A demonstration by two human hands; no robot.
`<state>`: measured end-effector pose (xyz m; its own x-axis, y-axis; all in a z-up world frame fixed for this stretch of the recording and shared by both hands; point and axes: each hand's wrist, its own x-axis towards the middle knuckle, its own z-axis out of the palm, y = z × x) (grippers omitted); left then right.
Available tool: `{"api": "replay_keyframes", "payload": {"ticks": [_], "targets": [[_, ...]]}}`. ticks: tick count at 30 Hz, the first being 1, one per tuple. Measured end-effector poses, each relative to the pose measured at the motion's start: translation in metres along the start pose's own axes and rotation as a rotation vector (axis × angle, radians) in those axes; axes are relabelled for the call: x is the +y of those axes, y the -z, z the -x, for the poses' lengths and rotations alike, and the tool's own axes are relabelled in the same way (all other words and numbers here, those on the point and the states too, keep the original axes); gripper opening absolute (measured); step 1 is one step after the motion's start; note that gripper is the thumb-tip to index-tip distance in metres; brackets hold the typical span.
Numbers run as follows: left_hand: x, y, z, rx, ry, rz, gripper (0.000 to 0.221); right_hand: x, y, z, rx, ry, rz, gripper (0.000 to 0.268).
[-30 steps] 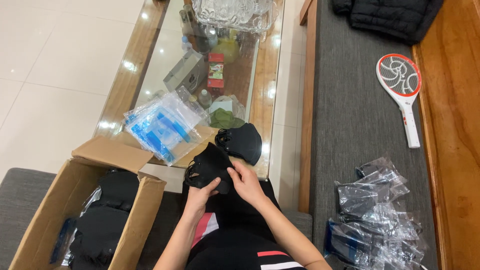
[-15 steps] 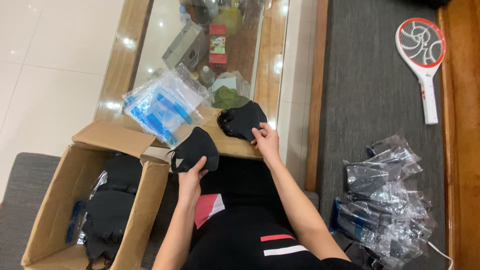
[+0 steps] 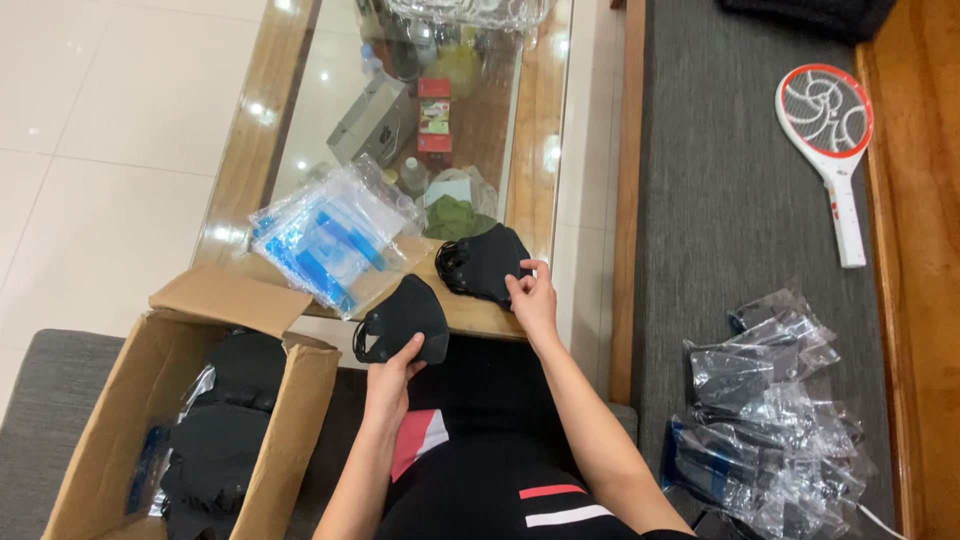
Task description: Packaging individual black face masks into clear plastic bags
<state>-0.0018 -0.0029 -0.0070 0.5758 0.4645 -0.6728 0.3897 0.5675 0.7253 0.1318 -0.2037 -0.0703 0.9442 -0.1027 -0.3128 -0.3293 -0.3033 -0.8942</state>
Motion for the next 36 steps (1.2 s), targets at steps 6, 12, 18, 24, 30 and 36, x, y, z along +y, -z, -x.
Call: {"api": "replay_keyframes", "payload": {"ticks": [6,12,18,24,30,36], "targets": [[0.002,-0.006,0.009,-0.051,0.004,-0.028,0.058,-0.015,0.005,0.009,0.025,0.054,0.152,0.044],[0.019,-0.018,0.032,-0.125,0.039,-0.108,0.068,-0.035,0.007,0.036,-0.077,0.115,0.117,0.037],[-0.008,-0.019,0.02,-0.243,0.066,-0.125,0.06,-0.046,-0.003,0.059,-0.351,0.253,-0.131,0.041],[-0.014,-0.01,0.016,-0.34,0.151,-0.235,0.058,-0.05,-0.001,0.067,-0.39,0.281,-0.062,0.026],[-0.043,0.002,-0.01,-0.338,0.145,-0.291,0.052,-0.048,0.0,0.07,-0.342,0.386,0.048,0.023],[-0.029,-0.005,0.002,-0.258,0.074,-0.315,0.045,-0.079,0.008,0.091,-0.245,0.734,0.299,0.022]]}}
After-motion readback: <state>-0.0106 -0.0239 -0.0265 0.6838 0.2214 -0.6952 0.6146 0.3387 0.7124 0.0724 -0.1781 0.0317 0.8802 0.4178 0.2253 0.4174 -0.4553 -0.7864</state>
